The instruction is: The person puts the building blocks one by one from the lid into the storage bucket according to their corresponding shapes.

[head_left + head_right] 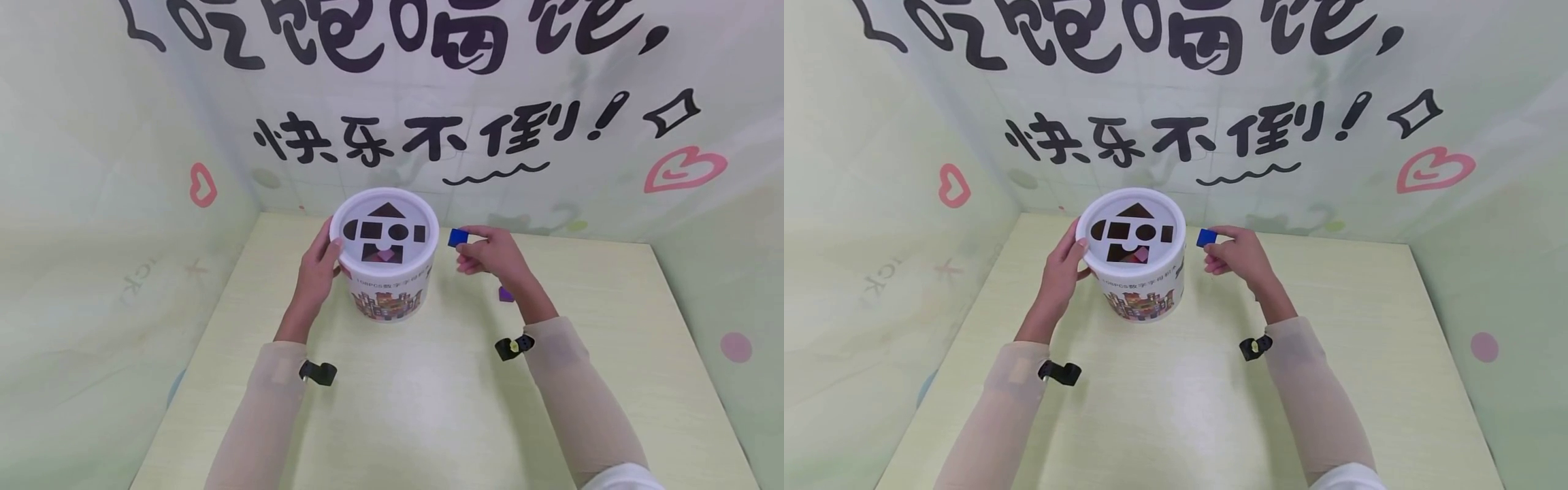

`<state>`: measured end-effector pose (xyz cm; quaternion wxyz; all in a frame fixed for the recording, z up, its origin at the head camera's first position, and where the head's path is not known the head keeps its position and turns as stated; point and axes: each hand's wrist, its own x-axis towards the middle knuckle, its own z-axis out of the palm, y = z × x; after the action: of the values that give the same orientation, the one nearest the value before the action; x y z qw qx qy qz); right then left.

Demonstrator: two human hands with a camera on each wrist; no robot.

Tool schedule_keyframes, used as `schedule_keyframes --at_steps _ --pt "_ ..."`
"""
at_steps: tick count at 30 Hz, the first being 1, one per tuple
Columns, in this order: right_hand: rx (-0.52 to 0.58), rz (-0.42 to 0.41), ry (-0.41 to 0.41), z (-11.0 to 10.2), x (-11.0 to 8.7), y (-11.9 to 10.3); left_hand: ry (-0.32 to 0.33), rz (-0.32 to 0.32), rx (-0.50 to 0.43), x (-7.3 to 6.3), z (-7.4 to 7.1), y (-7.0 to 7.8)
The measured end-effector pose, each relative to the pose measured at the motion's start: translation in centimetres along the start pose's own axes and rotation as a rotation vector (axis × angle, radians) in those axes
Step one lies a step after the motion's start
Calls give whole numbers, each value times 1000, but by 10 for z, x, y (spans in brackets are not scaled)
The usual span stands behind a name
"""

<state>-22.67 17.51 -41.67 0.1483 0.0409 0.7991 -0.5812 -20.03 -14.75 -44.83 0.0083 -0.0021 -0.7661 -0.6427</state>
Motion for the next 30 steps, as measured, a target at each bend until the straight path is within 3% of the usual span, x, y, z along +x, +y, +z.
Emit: schedule_keyframes --at_steps 14,30 --pt "16 -54 21 1 -5 -26 -3 2 -17 0 0 -1" --pt "36 -99 -35 19 -6 -47 2 -8 -6 0 0 0"
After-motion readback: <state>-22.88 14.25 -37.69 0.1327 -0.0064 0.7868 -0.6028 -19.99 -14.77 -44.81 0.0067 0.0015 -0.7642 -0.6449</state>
